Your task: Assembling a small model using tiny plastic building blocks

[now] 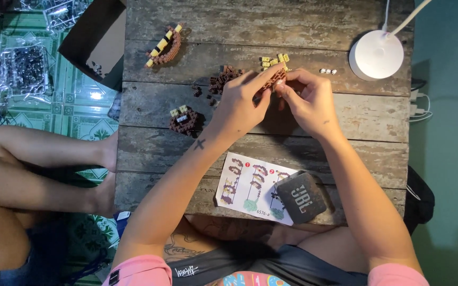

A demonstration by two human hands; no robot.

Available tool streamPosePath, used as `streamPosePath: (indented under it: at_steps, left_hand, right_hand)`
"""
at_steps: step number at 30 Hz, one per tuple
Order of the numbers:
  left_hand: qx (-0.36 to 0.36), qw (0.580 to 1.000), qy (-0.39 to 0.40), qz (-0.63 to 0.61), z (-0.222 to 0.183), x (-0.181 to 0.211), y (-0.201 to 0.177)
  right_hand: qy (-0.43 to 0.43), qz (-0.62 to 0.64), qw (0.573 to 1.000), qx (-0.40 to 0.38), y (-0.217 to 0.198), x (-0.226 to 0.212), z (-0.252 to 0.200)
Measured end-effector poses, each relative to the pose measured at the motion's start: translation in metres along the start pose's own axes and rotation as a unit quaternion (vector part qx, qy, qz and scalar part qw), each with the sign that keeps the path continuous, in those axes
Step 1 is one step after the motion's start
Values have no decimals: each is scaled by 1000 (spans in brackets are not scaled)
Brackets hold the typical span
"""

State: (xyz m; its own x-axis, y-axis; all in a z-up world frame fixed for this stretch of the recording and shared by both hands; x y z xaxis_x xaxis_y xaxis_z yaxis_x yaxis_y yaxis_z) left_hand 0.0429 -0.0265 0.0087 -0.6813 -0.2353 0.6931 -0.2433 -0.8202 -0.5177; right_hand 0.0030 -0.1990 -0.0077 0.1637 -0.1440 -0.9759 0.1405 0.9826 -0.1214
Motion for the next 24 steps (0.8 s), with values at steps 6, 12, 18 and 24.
streamPosePath:
  at_steps: [6,12,18,24]
  left_hand:
    - [-5,1000,-20,-15,-2,-10,11]
    - [-42,995,-29,-80,1,-2,5]
    - [-63,998,9,-20,0,16,-5]
    - [-51,997,17,49,-1,18,-1]
  right_hand:
    - [-14,27,999,-12,-1,0,1]
    - [-20,33,999,-24,-4,3,2]
    - [9,49,999,-13,-4,13,0]
    - [44,58,997,-6,-4,20,-1]
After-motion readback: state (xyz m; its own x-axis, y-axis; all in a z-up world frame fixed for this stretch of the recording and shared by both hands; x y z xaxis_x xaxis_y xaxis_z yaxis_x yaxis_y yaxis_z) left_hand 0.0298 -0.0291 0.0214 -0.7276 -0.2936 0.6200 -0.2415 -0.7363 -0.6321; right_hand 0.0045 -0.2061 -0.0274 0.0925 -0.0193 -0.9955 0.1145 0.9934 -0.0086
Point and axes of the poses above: each hand's wrist, its own z-axis towards the middle knuckle, its own y-axis out of the palm, x = y × z, the point moved 6 cm from there along z, towards the middle knuckle, and after that the axes turned 1 degree about -x, right-handed, at the moved point
